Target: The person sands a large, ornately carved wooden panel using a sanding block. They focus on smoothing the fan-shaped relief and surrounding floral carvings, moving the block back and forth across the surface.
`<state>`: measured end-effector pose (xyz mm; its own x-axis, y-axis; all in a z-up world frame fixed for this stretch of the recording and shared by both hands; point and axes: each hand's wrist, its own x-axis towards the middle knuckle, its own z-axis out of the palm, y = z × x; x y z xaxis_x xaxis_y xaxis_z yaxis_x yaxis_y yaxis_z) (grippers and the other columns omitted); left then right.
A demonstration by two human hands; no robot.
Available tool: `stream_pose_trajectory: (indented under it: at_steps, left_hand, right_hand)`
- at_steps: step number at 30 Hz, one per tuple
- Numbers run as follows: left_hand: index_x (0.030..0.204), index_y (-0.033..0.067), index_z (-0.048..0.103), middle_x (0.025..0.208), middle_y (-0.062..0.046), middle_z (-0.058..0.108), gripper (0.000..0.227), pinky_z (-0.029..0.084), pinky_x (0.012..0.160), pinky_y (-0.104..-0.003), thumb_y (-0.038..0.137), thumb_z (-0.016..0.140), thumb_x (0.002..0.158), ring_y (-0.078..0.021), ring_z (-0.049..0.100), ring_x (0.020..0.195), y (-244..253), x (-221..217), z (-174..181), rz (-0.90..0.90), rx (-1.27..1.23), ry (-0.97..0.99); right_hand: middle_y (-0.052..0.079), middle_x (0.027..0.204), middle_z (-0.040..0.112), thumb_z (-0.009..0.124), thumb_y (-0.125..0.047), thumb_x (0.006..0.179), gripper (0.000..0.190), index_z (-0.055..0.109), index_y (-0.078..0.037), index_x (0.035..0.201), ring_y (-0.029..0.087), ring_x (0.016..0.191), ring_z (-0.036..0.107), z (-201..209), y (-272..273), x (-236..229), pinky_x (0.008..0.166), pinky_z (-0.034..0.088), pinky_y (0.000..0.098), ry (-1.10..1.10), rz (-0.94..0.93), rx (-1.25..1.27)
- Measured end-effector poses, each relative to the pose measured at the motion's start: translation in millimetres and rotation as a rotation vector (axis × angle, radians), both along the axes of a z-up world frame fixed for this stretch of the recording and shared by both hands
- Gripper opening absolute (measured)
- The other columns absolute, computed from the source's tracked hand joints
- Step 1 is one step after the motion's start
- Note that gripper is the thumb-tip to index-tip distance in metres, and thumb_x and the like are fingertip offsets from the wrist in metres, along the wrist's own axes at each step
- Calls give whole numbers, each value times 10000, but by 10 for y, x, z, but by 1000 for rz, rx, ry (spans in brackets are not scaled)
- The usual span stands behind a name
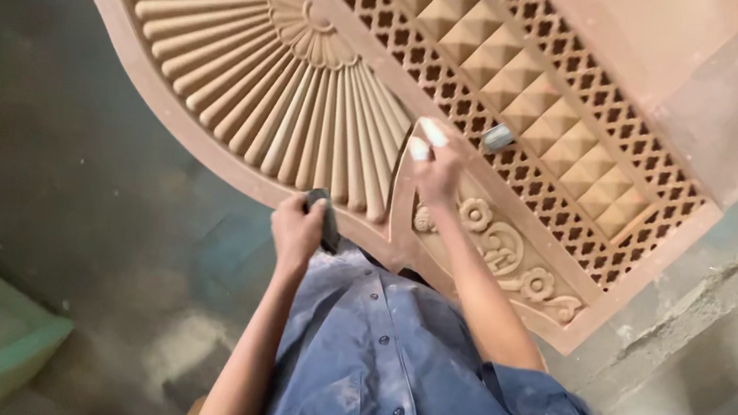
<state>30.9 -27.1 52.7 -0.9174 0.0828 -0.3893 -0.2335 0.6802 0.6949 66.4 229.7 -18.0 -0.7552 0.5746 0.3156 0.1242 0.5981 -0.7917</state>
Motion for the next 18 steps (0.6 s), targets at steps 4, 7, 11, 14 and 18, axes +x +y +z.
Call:
stream_pose_trajectory:
  at_steps: [4,7,11,14,18]
  left_hand:
    - [1080,-26,737,860,-146,745,299,536,684,-347,228,729,921,-191,688,766,620,-119,-103,-90,427,-83]
    - [1358,-16,544,1153,-95,717,478,583,801,-301,212,690,965,-178,712,985,1189,-257,12,-105,987,-379]
    - [1418,2,524,1198,-138,720,527,565,905,-288,241,664,970,-172,692,1097,1343,-279,190,-208,872,-155]
    - [1332,-15,622,1164,-158,750,443,553,921,-297,239,675,973,-185,711,1098,1145,-203,187,-224,720,-39]
    - [1234,-31,684,1117,-161,769,378,563,890,-305,228,706,960,-196,722,1045,789,-72,102,-246,641,-42]
  right_hand:
    - [169,1273,671,724,-57,836,291,731,-13,1123,348,1203,600,76,599,341,1064,466,432,-144,-454,44]
    - [279,1291,621,881,-153,652,488,745,64,1068,532,1236,530,-53,934,472,1016,318,664,-360,-471,416]
    - [203,1164,704,830,-128,795,413,709,16,1162,408,1111,646,-272,1064,485,970,495,462,-227,-365,376]
    - [132,1040,787,785,-69,946,267,768,-43,1211,270,960,752,-255,995,536,896,586,372,-229,-387,64]
    - [84,965,778,715,30,918,472,607,32,1377,139,822,733,172,497,643,751,598,289,26,-122,-492]
